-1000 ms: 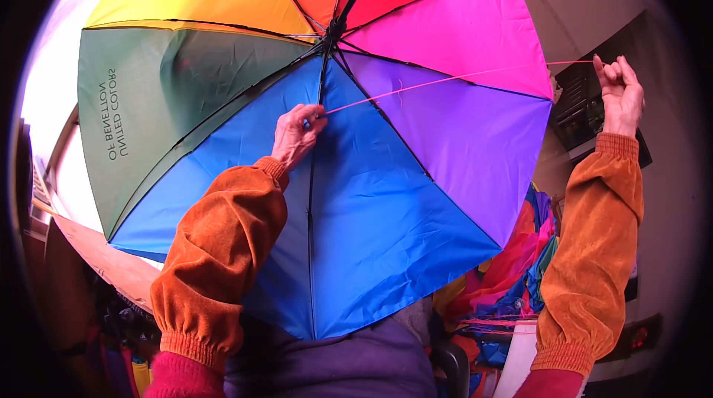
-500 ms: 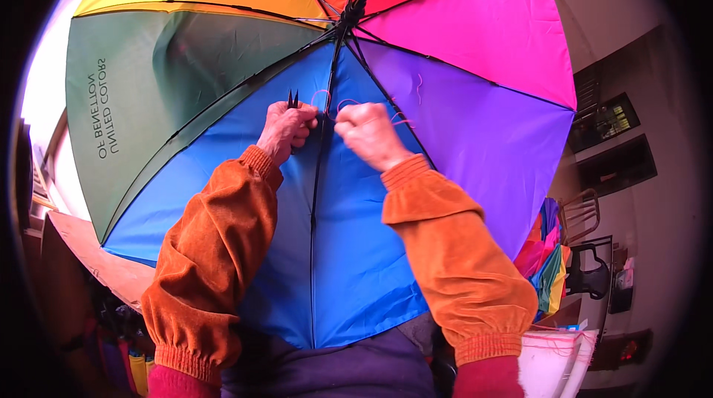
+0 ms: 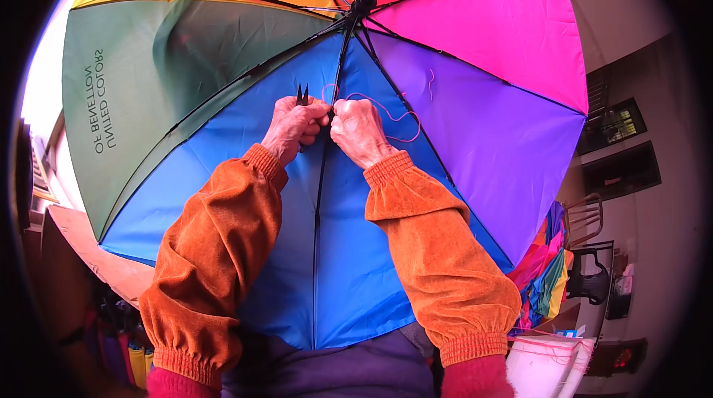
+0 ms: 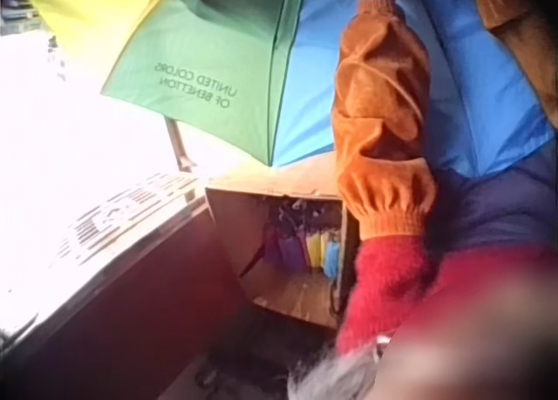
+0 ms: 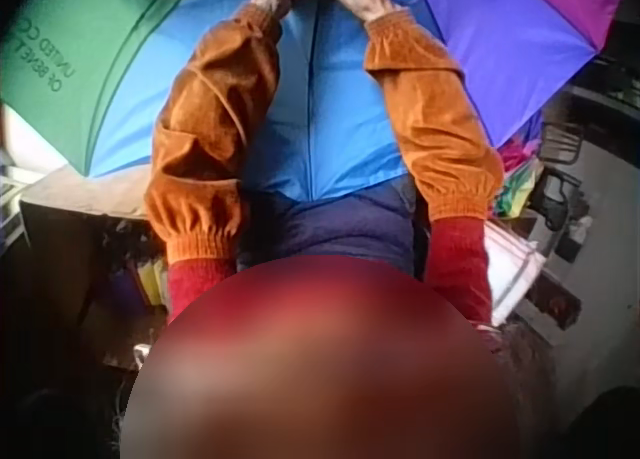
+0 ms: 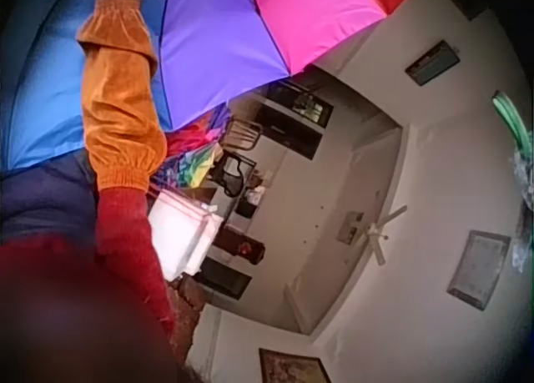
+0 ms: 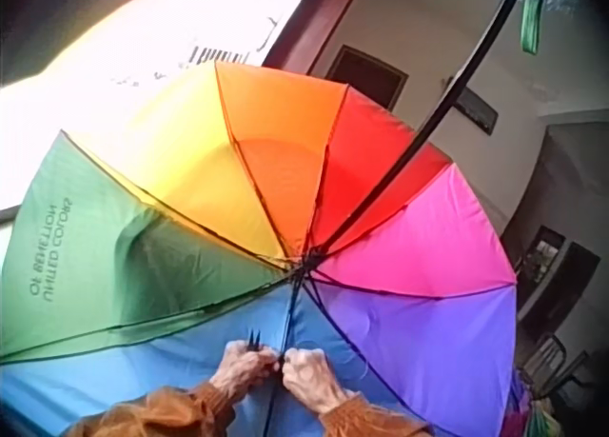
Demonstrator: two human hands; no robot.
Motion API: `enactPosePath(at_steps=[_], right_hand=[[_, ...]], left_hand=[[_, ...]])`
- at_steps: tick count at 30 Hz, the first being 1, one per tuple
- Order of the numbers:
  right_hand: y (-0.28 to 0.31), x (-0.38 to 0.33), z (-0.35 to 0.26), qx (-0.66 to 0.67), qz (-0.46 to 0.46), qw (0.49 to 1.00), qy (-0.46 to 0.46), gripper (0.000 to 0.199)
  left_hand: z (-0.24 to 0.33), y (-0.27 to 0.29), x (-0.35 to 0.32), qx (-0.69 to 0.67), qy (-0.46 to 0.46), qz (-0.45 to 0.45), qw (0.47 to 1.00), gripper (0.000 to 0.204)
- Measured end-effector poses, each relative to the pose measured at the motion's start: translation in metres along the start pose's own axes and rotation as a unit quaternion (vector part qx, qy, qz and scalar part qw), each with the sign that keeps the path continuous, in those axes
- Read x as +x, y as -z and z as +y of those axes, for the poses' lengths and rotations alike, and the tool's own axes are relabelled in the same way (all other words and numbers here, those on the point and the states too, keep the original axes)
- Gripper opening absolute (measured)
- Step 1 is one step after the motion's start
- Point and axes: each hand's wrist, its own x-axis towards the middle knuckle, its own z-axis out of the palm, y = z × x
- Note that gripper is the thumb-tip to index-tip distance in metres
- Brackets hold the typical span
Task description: Repairing colorful umbrellas by threading the fabric onto the metal ribs.
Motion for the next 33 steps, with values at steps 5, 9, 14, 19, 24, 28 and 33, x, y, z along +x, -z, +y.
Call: enactPosePath(at_steps=[5,9,14,19,24,28,33], right_hand=[[-0.003,-0.003,0.004,0.013,0.0,1.0,0.0,0.003],[-0.01,-0.001,0.007,-0.018,0.079,0.995,0.059,0.004],[-0.008,0.009,0.008,-0.005,0.145,0.977,0.154,0.005],[0.004,0.015,-0.006,0.085,0.001,0.996,0.009,0.006],[0.026,0.019,-0.001,0.347,0.141,0.915,-0.15,0.012],[0.183,0.012,0.061,0.548,0.261,0.773,-0.183,0.019],[0.383,-0.095,0.167,0.547,0.427,0.692,-0.201,0.01]], left_hand=[[-0.004,0.002,0.003,-0.009,-0.001,-0.02,1.0,0.013],[-0.002,-0.001,-0.001,0.002,-0.011,-0.018,1.0,0.016],[-0.002,-0.003,-0.002,0.002,-0.027,-0.029,0.999,0.019],[-0.002,-0.002,-0.002,0.033,-0.045,-0.035,0.998,0.017],[-0.005,0.002,0.001,0.004,-0.03,-0.002,1.0,0.013],[-0.011,0.004,0.006,-0.022,-0.029,-0.021,0.999,0.012],[-0.01,0.003,0.009,-0.02,-0.023,-0.025,0.999,0.011]])
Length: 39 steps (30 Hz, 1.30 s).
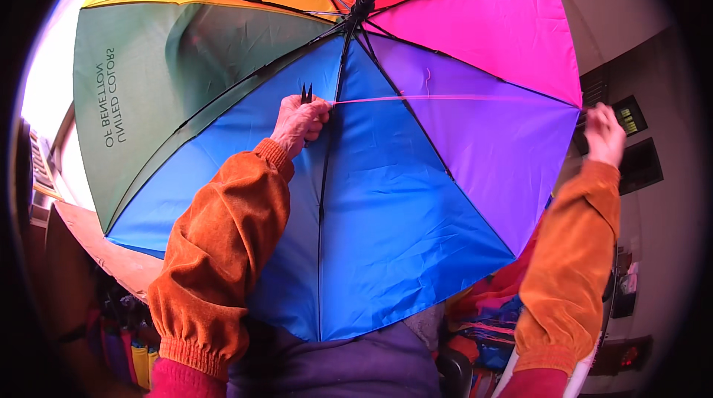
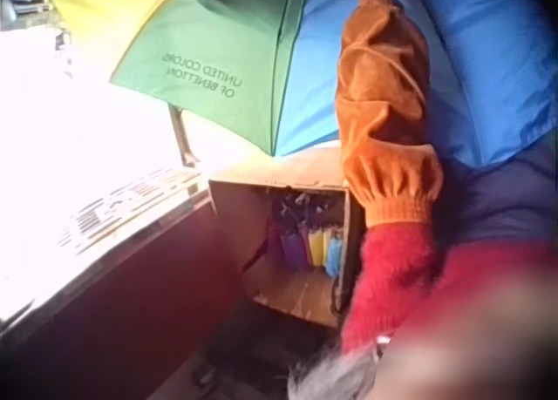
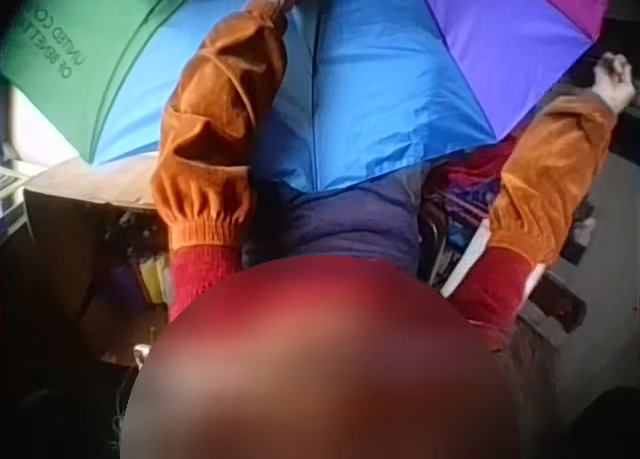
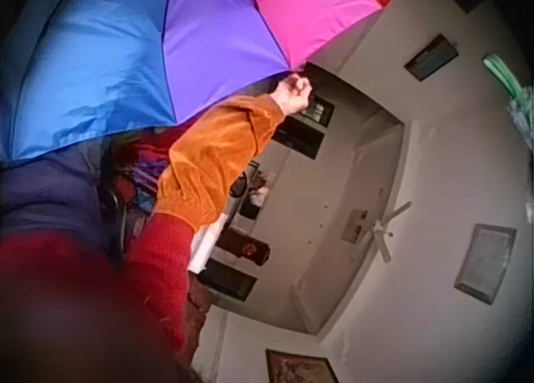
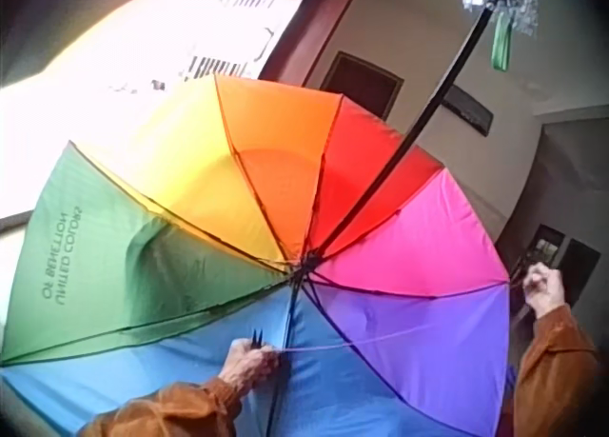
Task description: Repairing colorful umbrellas by threading the fabric onto the metal ribs.
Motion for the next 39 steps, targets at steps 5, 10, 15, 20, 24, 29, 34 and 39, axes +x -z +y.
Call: enactPosePath(at_steps=[5,10,15,20,24,29,34,39], right_hand=[[0.05,-0.042,0.01,-0.226,-0.033,0.973,0.031,0.016],[-0.067,-0.158,0.178,-0.351,-0.257,0.901,0.008,0.031],[-0.154,-0.212,0.283,-0.398,-0.389,0.83,0.03,0.018],[-0.176,-0.212,0.309,-0.386,-0.459,0.796,-0.08,0.013],[-0.185,-0.194,0.304,-0.25,-0.426,0.849,-0.189,0.016],[-0.197,-0.184,0.307,-0.145,-0.412,0.878,-0.196,0.016],[-0.204,-0.18,0.31,-0.137,-0.427,0.874,-0.187,0.017],[-0.207,-0.173,0.312,-0.147,-0.434,0.867,-0.196,0.016]], left_hand=[[0.0,-0.001,0.002,-0.004,0.0,0.003,1.0,0.01],[0.008,0.005,-0.006,-0.033,0.007,0.019,0.999,0.011],[0.004,0.002,0.001,-0.053,0.025,-0.006,0.998,0.008],[0.012,0.004,-0.005,-0.049,0.031,0.006,0.998,0.006],[0.012,0.003,-0.004,-0.045,0.037,0.008,0.998,0.007],[0.012,0.0,-0.003,-0.024,0.047,0.012,0.999,0.009],[0.012,0.0,-0.003,0.001,0.047,0.021,0.999,0.01],[0.011,-0.002,-0.003,-0.006,0.042,0.011,0.999,0.011]])
